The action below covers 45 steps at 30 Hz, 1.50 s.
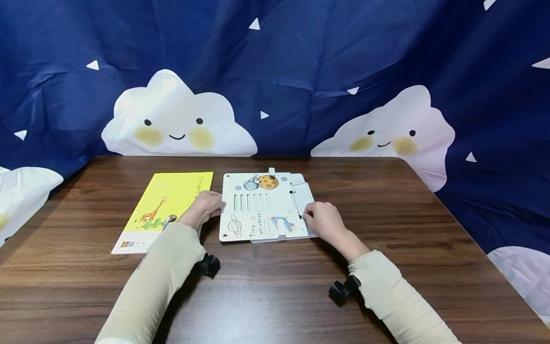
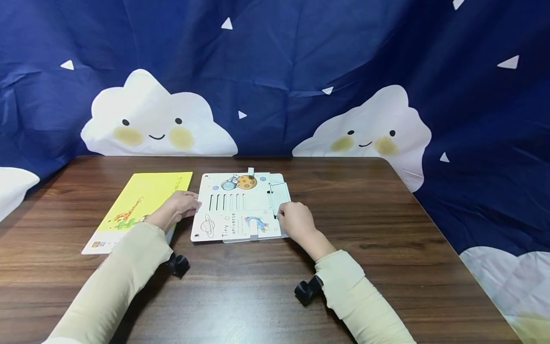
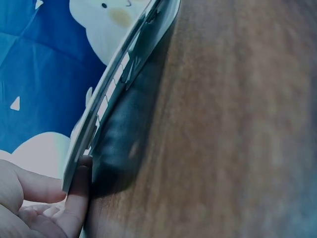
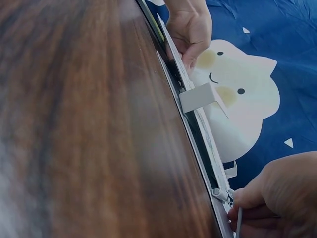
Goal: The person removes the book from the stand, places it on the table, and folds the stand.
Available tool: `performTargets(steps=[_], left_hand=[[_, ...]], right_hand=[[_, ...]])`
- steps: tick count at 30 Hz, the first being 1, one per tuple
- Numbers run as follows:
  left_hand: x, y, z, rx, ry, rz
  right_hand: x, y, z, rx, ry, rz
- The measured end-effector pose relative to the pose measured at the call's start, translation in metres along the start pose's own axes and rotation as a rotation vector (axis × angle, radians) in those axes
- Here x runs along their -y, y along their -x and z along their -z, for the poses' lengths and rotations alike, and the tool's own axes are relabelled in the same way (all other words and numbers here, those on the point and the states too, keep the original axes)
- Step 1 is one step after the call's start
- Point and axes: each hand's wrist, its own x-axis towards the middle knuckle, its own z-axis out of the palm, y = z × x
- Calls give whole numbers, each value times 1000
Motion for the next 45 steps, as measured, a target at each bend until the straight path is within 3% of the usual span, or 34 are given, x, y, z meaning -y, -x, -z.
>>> performTargets(steps=[19, 36, 42, 45], left_hand=[[3, -3, -3, -41, 87, 8], [2, 2, -6, -76, 48, -10], [4, 3, -6, -75, 42, -17], [5, 4, -6, -83, 39, -26]], right_hand=[[0, 3, -2, -23, 6, -10], [2, 2, 2, -29, -24, -18], [11, 5, 6, -16, -123, 124], [17, 5, 6, 45, -194, 223]])
